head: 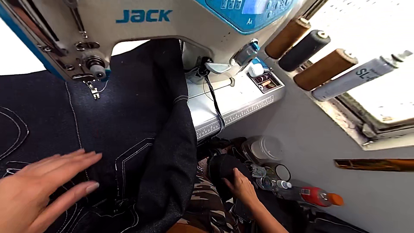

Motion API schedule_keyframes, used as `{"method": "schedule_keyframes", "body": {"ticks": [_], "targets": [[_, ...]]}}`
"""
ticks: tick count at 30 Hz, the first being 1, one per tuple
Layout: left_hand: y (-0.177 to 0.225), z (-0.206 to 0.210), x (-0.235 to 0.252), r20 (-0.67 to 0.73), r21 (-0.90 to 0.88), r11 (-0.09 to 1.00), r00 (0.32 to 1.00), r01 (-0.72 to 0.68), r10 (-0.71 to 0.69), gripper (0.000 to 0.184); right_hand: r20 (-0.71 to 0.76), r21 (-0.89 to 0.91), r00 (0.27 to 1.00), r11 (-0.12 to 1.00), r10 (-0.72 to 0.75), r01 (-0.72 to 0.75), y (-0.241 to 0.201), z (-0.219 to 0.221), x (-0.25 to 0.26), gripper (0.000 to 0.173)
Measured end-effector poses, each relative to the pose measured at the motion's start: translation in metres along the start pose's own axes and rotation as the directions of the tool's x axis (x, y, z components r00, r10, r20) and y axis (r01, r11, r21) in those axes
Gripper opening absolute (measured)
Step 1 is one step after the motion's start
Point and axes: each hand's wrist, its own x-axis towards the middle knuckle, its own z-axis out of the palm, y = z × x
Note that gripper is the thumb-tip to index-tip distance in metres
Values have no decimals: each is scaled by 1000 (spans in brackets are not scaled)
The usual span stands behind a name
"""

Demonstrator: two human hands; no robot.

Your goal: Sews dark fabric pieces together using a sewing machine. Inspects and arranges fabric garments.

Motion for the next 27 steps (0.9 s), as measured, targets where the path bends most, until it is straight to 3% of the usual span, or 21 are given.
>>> {"method": "schedule_keyframes", "body": {"ticks": [1,3,5,7,13,18,21,24,27], "targets": [[15,-8,-7,74,-62,998,997,3,2,42,38,-49,999,999,-1,3,-2,-1,-1,62],[25,-10,-20,143,-188,972,975,-144,172,45,143,-166,989,986,42,-18,-15,-2,-3,68],[22,7,-27,164,-336,899,922,-281,350,56,166,-187,984,981,72,-41,-24,-3,-4,56],[22,26,-28,211,-397,856,875,-330,435,58,141,-138,987,988,81,-61,-24,-7,-3,41],[16,26,-23,223,-355,880,885,-317,409,57,76,143,996,988,55,-65,17,-15,7,29],[13,21,-25,203,-362,876,891,-318,407,52,7,209,999,977,46,-47,27,-19,12,37],[10,19,-26,182,-357,877,897,-321,403,48,-22,323,1000,946,10,-2,48,-17,16,26],[7,15,-26,152,-352,878,905,-326,397,47,-62,589,990,805,130,-69,71,-16,19,15],[3,11,-23,117,-363,877,918,-316,379,46,-256,800,909,600,328,9,47,-51,13,18]]}}
